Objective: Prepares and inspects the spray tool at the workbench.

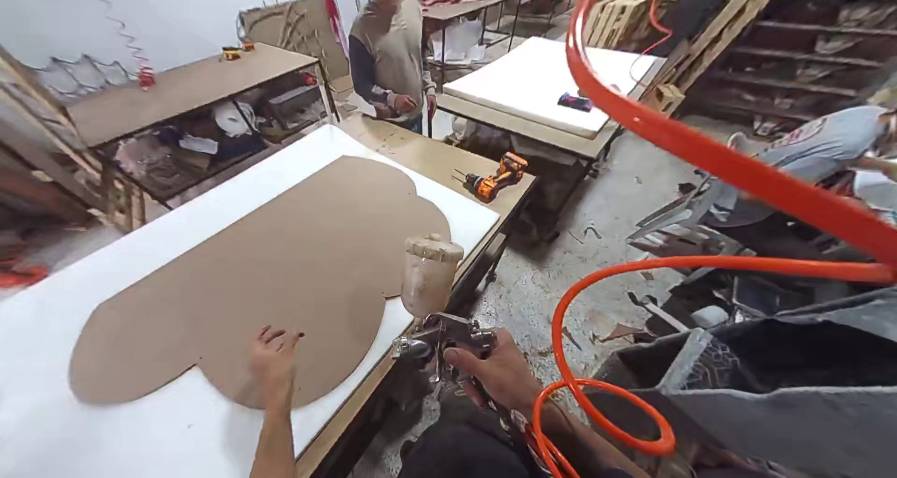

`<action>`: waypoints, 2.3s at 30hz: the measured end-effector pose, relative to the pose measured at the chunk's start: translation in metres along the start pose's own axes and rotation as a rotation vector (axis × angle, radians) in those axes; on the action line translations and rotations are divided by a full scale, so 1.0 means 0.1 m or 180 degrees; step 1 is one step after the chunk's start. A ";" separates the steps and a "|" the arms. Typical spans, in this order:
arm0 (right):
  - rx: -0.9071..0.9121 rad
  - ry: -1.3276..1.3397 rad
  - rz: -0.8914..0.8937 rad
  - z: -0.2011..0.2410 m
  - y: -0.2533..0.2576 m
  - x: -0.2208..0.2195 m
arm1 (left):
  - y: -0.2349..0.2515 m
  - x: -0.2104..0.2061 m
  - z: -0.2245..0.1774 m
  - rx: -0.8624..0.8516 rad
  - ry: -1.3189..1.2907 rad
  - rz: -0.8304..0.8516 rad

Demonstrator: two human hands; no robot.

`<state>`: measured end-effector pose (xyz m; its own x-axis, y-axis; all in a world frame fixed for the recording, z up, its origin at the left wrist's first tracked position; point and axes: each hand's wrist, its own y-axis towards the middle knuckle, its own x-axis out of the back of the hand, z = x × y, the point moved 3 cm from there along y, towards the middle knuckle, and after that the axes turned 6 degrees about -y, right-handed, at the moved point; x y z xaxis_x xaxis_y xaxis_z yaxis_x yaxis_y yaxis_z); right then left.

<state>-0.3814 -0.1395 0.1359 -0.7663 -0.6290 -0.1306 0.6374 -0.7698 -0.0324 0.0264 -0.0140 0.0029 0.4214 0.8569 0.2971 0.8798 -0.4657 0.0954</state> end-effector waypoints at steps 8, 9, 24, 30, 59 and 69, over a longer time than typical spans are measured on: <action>0.0075 -0.0277 0.0043 0.03 0.50 0.62 | 0.40 -0.82 0.68 -0.0184 0.1291 0.0191; 0.0055 -0.0330 -0.0001 0.05 0.56 0.72 | 0.43 -0.87 0.68 -0.0243 0.1463 0.0204; -0.0137 -0.0256 -0.0004 -0.07 1.17 1.71 | -0.87 -2.57 -0.99 -0.0083 -0.1107 0.0143; -0.0215 -0.0202 0.0180 -0.12 1.23 1.85 | -1.01 -2.80 -1.52 -0.0256 -0.1471 0.0190; 0.0190 -0.0598 -0.0144 -0.40 0.98 2.18 | -1.37 -3.12 -1.60 -0.0117 -0.1542 0.1423; 0.0225 -0.0321 -0.0049 -0.22 1.01 1.97 | -1.21 -2.95 -1.56 -0.0510 -0.1489 0.1179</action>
<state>-0.4666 -0.3389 0.0853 -0.7825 -0.6219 -0.0303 0.6209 -0.7830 0.0367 -0.2392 -0.2450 0.0516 0.7763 0.6212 -0.1070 0.6279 -0.7471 0.2180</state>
